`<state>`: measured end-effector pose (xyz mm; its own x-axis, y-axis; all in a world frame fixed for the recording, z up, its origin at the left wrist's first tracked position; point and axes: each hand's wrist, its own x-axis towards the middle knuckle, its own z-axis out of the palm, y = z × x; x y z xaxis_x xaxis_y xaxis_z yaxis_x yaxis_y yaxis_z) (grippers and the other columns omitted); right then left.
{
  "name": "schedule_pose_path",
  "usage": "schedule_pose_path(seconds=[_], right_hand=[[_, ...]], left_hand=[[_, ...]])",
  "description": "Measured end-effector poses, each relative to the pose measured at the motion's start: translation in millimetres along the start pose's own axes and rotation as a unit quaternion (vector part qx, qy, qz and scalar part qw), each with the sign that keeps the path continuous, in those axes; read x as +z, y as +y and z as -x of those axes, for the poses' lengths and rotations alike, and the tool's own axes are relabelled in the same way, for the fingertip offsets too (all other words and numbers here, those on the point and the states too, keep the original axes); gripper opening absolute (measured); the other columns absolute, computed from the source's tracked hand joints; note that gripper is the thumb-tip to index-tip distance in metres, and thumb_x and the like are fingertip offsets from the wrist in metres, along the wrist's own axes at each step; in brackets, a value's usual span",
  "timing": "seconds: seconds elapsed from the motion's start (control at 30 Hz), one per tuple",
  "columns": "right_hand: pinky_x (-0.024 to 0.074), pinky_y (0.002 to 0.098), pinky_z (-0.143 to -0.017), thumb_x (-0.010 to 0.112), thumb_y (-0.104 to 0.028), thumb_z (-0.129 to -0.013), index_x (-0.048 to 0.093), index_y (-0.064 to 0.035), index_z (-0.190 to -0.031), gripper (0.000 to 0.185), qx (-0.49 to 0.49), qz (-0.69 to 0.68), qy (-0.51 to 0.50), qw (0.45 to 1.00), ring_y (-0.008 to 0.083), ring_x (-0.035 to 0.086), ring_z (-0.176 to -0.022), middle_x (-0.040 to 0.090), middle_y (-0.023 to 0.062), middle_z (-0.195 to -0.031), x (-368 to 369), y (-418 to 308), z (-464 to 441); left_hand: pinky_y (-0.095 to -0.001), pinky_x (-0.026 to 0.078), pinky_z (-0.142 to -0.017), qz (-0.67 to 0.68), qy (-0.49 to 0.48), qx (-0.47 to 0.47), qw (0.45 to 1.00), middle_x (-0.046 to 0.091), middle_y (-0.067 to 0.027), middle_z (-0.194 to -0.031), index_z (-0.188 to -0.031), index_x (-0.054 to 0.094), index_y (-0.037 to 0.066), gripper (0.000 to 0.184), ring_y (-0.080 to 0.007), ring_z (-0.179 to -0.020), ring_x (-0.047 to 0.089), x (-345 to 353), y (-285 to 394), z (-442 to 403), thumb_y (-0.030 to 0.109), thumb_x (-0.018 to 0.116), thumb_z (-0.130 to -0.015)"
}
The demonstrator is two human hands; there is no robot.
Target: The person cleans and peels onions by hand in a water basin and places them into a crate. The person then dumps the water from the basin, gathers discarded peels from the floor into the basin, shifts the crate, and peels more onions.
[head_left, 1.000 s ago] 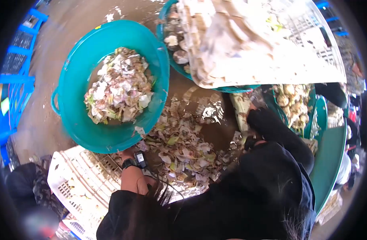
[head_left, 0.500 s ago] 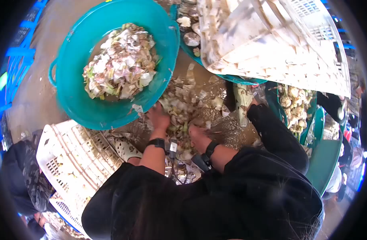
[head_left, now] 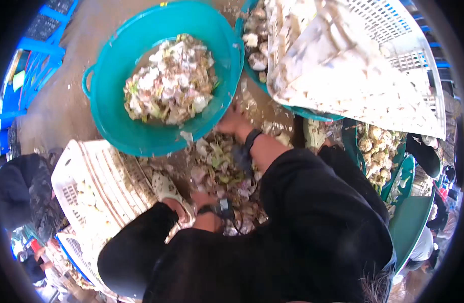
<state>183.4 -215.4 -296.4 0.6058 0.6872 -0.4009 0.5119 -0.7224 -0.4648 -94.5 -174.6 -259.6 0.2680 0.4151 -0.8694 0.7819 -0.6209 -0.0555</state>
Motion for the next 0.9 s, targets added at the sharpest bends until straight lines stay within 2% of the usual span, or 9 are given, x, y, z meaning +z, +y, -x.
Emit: schedule_pose_path(seconds=[0.1, 0.17, 0.3, 0.4, 0.47, 0.53, 0.57, 0.73, 0.9], right_hand=[[0.0144, 0.0659, -0.095, 0.037, -0.073, -0.069, 0.031, -0.0289, -0.134, 0.078, 0.044, -0.050, -0.123, 0.990, 0.0390, 0.000, -0.131, -0.002, 0.0068, -0.145, -19.7, -37.6, 49.6], [0.0201, 0.0628, -0.095, 0.046, -0.070, -0.066, 0.036, -0.0181, -0.132, 0.085, 0.064, -0.007, -0.149, 0.987, 0.0416, 0.008, -0.130, 0.007, 0.0127, -0.144, -30.1, -56.6, 91.8], [0.0278, 0.0562, -0.095, 0.047, -0.069, -0.066, 0.039, -0.0161, -0.130, 0.083, 0.096, -0.019, -0.187, 0.977, 0.0383, 0.021, -0.127, 0.015, 0.0143, -0.142, -19.9, -67.1, 135.5], [0.0331, 0.0473, -0.094, 0.044, -0.070, -0.068, 0.041, -0.0122, -0.128, 0.084, 0.081, -0.022, -0.213, 0.973, 0.0372, 0.038, -0.117, 0.035, 0.0193, -0.132, 10.8, -51.5, 143.1], [0.0367, 0.0444, -0.091, 0.041, -0.068, -0.071, 0.043, -0.0100, -0.126, 0.080, 0.074, -0.086, -0.227, 0.967, 0.0347, 0.044, -0.111, 0.043, 0.0191, -0.123, 35.3, -27.5, 150.8], [0.0405, 0.0413, -0.088, 0.038, -0.066, -0.076, 0.045, -0.0078, -0.123, 0.076, 0.073, -0.231, -0.274, 0.931, 0.0317, 0.050, -0.105, 0.051, 0.0186, -0.114, 38.3, -18.6, 154.1], [0.0408, 0.0412, -0.088, 0.038, -0.066, -0.077, 0.045, -0.0077, -0.123, 0.075, 0.077, -0.340, -0.289, 0.892, 0.0312, 0.051, -0.104, 0.052, 0.0183, -0.114, 31.9, -13.2, 160.7], [0.0422, 0.0407, -0.086, 0.037, -0.063, -0.080, 0.046, -0.0072, -0.122, 0.070, 0.040, -0.739, -0.356, 0.571, 0.0289, 0.052, -0.103, 0.053, 0.0168, -0.112, -18.8, -2.7, 189.1], [0.0437, 0.0401, -0.085, 0.036, -0.060, -0.082, 0.047, -0.0067, -0.120, 0.066, -0.143, -0.832, -0.411, 0.344, 0.0266, 0.053, -0.101, 0.054, 0.0153, -0.110, -115.3, -35.2, 177.5]], left_hand=[[-0.0432, 0.044, -0.082, 0.143, -0.015, -0.009, 0.990, 0.054, -0.0106, -0.112, -0.116, 0.050, 0.007, 0.058, -0.0289, -0.101, 0.052, 27.6, 5.1, -13.0, 0.044, 0.058, -0.071], [-0.0432, 0.043, -0.083, 0.325, -0.043, -0.031, 0.944, 0.054, -0.0102, -0.113, -0.116, 0.050, 0.008, 0.057, -0.0290, -0.101, 0.052, 37.5, 4.5, -22.0, 0.045, 0.056, -0.073], [-0.0431, 0.043, -0.085, 0.778, -0.145, -0.096, 0.604, 0.053, -0.0093, -0.115, -0.117, 0.050, 0.010, 0.055, -0.0292, -0.101, 0.053, 50.6, 19.8, -17.6, 0.047, 0.050, -0.077], [-0.0430, 0.042, -0.087, 0.853, -0.169, -0.106, 0.482, 0.053, -0.0086, -0.116, -0.117, 0.051, 0.012, 0.053, -0.0294, -0.100, 0.053, 48.6, 28.7, -3.7, 0.049, 0.047, -0.079], [-0.0429, 0.042, -0.088, 0.865, -0.176, -0.091, 0.462, 0.053, -0.0082, -0.117, -0.118, 0.051, 0.013, 0.053, -0.0296, -0.100, 0.053, 47.2, 36.6, -1.6, 0.050, 0.044, -0.081], [-0.0435, 0.038, -0.091, 0.741, -0.139, 0.107, 0.648, 0.049, -0.0078, -0.120, -0.122, 0.046, 0.013, 0.054, -0.0286, -0.106, 0.049, 145.1, 3.1, -119.7, 0.049, 0.042, -0.082], [-0.0438, 0.036, -0.092, 0.670, -0.089, 0.191, 0.712, 0.048, -0.0076, -0.122, -0.124, 0.044, 0.013, 0.055, -0.0281, -0.109, 0.047, 168.7, -4.7, -151.0, 0.049, 0.041, -0.082], [-0.0451, 0.039, -0.092, 0.848, -0.288, 0.116, 0.430, 0.050, -0.0070, -0.120, -0.120, 0.047, 0.012, 0.054, -0.0279, -0.108, 0.049, -35.0, 98.3, 52.9, 0.051, 0.029, -0.087], [-0.0434, 0.039, -0.093, 0.827, -0.206, 0.265, 0.452, 0.050, -0.0095, -0.118, -0.120, 0.046, 0.012, 0.054, -0.0280, -0.107, 0.049, -166.6, 137.4, 164.8, 0.051, 0.029, -0.087]])
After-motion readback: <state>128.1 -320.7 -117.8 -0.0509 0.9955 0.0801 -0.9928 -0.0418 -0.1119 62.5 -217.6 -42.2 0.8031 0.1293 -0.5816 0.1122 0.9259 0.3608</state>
